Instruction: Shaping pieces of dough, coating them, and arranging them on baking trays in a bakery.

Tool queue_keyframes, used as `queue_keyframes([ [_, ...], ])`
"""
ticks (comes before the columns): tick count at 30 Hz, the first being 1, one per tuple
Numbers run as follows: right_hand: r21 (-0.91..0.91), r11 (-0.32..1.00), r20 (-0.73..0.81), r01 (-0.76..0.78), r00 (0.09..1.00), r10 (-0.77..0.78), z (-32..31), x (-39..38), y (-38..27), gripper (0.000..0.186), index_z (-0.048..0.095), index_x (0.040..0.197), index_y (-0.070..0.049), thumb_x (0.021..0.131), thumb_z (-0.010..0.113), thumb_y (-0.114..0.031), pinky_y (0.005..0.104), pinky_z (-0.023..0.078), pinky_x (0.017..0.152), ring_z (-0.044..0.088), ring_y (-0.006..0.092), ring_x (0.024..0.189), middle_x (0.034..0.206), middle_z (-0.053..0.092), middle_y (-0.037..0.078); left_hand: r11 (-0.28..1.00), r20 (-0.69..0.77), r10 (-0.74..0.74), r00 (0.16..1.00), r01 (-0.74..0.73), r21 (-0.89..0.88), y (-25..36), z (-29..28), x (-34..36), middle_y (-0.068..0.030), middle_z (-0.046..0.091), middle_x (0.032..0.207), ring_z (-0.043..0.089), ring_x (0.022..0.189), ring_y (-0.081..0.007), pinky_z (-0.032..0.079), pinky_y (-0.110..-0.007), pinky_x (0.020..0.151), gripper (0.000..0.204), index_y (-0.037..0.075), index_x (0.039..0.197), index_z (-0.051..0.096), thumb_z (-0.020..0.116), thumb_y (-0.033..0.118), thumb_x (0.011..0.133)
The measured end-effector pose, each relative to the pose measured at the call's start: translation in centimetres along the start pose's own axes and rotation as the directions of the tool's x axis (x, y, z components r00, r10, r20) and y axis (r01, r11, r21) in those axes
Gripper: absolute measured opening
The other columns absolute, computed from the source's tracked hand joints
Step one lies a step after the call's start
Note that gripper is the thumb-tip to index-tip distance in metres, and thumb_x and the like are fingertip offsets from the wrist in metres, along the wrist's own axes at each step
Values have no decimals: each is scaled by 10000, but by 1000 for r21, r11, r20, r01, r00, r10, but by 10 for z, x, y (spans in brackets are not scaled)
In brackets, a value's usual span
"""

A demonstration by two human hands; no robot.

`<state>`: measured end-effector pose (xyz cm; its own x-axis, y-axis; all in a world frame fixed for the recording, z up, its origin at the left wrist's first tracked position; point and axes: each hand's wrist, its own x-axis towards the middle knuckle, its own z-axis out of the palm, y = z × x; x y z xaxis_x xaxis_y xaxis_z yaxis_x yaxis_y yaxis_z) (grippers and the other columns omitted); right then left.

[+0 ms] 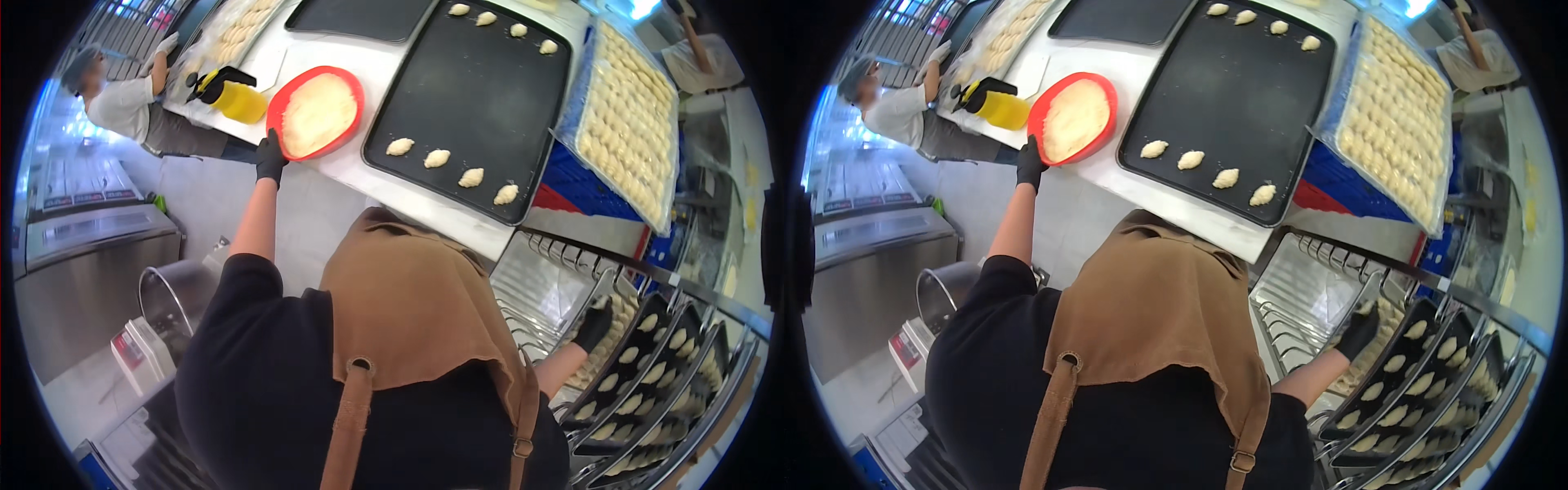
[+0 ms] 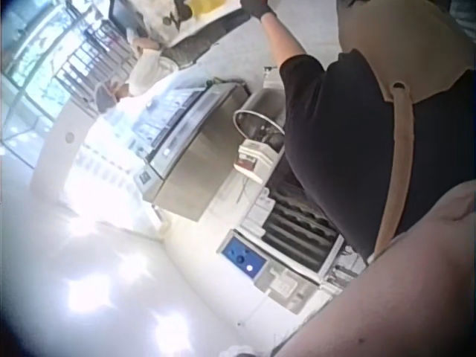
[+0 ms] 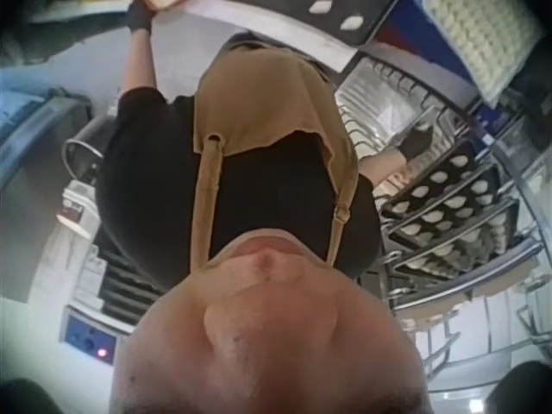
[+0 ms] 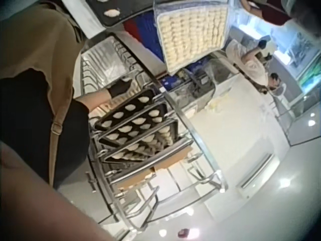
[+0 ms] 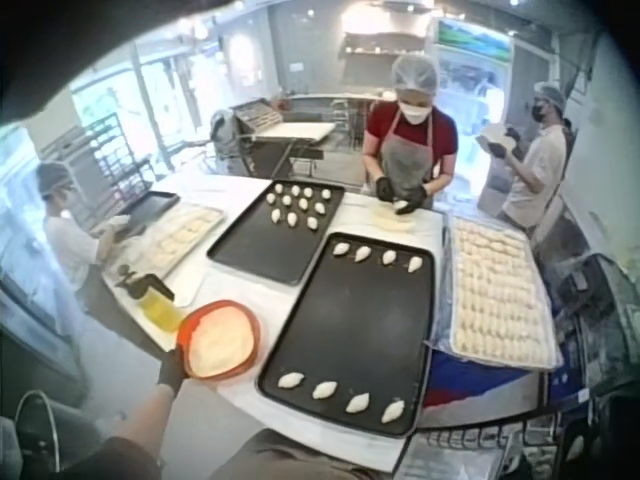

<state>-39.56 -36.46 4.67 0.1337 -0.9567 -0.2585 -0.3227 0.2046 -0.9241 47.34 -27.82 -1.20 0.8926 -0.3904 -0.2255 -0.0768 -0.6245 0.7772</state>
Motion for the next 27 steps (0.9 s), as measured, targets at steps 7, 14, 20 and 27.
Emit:
queue_keyframes([
  [7,316,891,197,-326,941,274,271,63,-177,303,644,1202,-12,950,590,-171,219,446,655,590,107,795,987,665,45,998,183,5,983,-18,66,55,-13,-39,-203,690,858,658,711,-275,545,-359,643,575,-55,1034,642,498,501,999],
  [14,-172,761,579,626,689,-436,543,134,-309,359,679,1155,-23,865,720,-230,331,524,780,665,257,861,1052,715,128,998,314,57,948,-48,-37,52,-15,-31,-128,632,734,586,656,-202,520,-311,622,467,-5,921,610,527,446,1013],
  [20,-459,231,737,858,513,-440,627,178,-284,499,664,1223,-39,870,717,-388,392,513,866,649,340,1011,1202,684,134,991,324,128,937,-135,-2,49,-24,-21,-182,652,765,623,691,-340,500,-413,667,480,4,863,578,543,468,980],
  [27,-378,53,845,924,368,-389,636,172,-295,594,594,1349,-62,908,654,-456,522,376,1065,536,397,1240,1382,586,149,982,367,152,918,-182,48,58,-30,-14,-202,668,785,626,715,-386,492,-432,673,473,13,873,582,542,474,970],
])
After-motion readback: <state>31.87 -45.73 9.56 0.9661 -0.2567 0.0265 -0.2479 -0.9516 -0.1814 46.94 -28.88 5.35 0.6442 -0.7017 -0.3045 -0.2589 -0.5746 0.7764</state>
